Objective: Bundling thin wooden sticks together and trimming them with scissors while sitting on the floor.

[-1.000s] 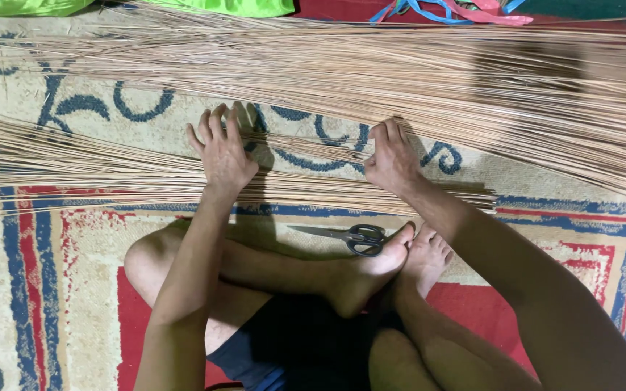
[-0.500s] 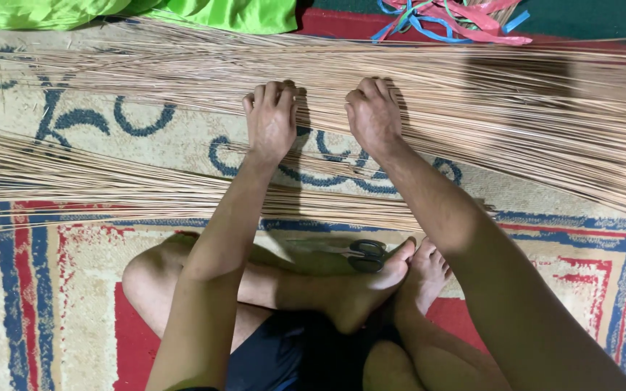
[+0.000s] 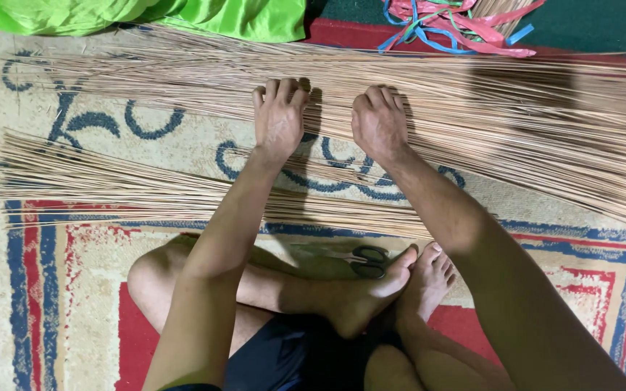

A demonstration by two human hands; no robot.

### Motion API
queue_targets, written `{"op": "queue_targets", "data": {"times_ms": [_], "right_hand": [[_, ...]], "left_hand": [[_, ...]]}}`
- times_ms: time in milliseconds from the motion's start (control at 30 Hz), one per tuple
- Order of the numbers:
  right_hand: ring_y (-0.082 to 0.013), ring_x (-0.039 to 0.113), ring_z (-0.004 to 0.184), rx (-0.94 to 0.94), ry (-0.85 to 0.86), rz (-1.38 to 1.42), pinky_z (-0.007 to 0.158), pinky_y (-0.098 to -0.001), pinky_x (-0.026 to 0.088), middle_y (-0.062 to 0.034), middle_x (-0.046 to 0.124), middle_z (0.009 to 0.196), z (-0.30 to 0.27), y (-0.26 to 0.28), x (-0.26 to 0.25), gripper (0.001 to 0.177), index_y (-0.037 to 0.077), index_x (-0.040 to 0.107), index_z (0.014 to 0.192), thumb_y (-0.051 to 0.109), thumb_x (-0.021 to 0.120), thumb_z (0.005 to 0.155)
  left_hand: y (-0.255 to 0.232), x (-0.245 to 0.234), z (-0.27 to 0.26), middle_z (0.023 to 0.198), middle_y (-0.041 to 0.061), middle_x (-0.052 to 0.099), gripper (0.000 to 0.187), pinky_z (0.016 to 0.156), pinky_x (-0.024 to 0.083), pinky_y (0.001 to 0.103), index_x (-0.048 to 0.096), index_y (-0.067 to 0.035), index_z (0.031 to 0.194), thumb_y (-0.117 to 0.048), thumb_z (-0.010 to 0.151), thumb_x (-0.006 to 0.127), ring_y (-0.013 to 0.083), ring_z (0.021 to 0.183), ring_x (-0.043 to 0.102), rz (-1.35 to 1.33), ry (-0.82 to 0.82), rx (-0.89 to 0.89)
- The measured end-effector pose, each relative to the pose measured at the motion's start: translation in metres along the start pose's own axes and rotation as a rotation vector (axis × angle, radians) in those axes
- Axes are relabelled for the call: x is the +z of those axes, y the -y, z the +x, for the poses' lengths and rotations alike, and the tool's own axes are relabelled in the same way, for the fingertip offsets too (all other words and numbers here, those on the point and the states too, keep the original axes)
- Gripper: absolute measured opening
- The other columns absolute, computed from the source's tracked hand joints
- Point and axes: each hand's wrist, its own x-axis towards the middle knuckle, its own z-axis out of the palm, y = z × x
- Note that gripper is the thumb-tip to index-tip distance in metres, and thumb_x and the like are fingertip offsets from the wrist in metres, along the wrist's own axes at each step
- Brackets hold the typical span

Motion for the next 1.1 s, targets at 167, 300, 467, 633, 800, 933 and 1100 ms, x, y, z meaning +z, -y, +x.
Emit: {"op": "queue_targets", "data": {"times_ms": [167, 300, 467, 633, 800, 933, 1100], "right_hand": [[-0.0246, 0.065, 0.076, -0.076, -0.047, 0.055, 0.071, -0.0364, 0.049, -0.0050, 0.056, 0.078, -0.023, -0.002, -0.007, 0.012, 0.013, 0.059, 0.097, 0.024, 0.061, 0.094], [-0.0269, 0.071, 0.077, -0.070, -0.035, 0.228, 0.070, -0.0367, 0.054, -0.0059, 0.065, 0.082, -0.032, 0.010, -0.030, 0.011, 0.013, 0.065, 0.105, 0.015, 0.057, 0.097], [-0.0267, 0.067, 0.072, -0.154, -0.071, 0.240, 0.065, -0.0364, 0.053, -0.0069, 0.061, 0.079, -0.042, 0.035, -0.101, 0.010, 0.010, 0.064, 0.097, 0.018, 0.058, 0.099], [-0.0253, 0.067, 0.082, -0.285, -0.002, 0.020, 0.075, -0.0365, 0.050, -0.0071, 0.061, 0.086, -0.115, -0.030, -0.124, 0.009, 0.011, 0.064, 0.098, 0.018, 0.059, 0.095], [-0.0269, 0.065, 0.081, -0.197, 0.026, -0.010, 0.071, -0.0361, 0.049, -0.0066, 0.058, 0.082, -0.173, -0.079, -0.127, 0.010, 0.008, 0.065, 0.095, 0.012, 0.057, 0.097], [-0.0241, 0.065, 0.081, -0.209, -0.026, 0.005, 0.072, -0.0340, 0.049, -0.0051, 0.057, 0.082, -0.161, -0.051, -0.129, 0.009, 0.010, 0.066, 0.094, 0.013, 0.057, 0.096], [-0.0249, 0.063, 0.084, -0.221, -0.099, 0.061, 0.071, -0.0360, 0.047, -0.0063, 0.057, 0.086, -0.132, -0.001, -0.148, 0.009, 0.009, 0.065, 0.093, 0.015, 0.059, 0.093]], "left_hand": [[-0.015, -0.049, -0.008, 0.097, 0.005, 0.063, 0.012, 0.109, 0.030, 0.048, 0.060, -0.012, 0.108, -0.015, 0.097, 0.056, 0.0216, 0.103, 0.062, 0.040, -0.060, 0.135], [-0.054, -0.108, -0.016, 0.097, 0.005, 0.070, 0.012, 0.101, 0.039, 0.046, 0.060, -0.014, 0.105, -0.021, 0.096, 0.056, 0.0230, 0.094, 0.069, 0.097, 0.152, 0.198], [-0.087, -0.085, -0.059, 0.088, 0.001, 0.069, 0.013, 0.087, 0.046, 0.039, 0.068, -0.017, 0.104, -0.017, 0.097, 0.057, 0.0211, 0.087, 0.071, 0.005, -0.021, 0.303], [-0.048, -0.106, -0.107, 0.087, 0.000, 0.070, 0.018, 0.082, 0.049, 0.036, 0.074, -0.019, 0.110, -0.015, 0.100, 0.059, 0.0200, 0.085, 0.072, 0.004, -0.015, 0.273], [-0.032, -0.109, -0.122, 0.086, -0.001, 0.067, 0.014, 0.087, 0.049, 0.037, 0.073, -0.022, 0.101, -0.020, 0.087, 0.070, 0.0216, 0.088, 0.070, 0.134, -0.025, 0.285], [-0.119, -0.109, -0.104, 0.083, -0.005, 0.067, 0.017, 0.083, 0.048, 0.035, 0.074, -0.027, 0.102, -0.018, 0.090, 0.066, 0.0175, 0.082, 0.070, 0.118, -0.035, 0.328], [-0.187, -0.081, -0.093, 0.080, -0.003, 0.070, 0.018, 0.076, 0.051, 0.033, 0.076, -0.024, 0.102, -0.013, 0.097, 0.062, 0.0151, 0.077, 0.071, -0.054, -0.018, 0.308]]}}
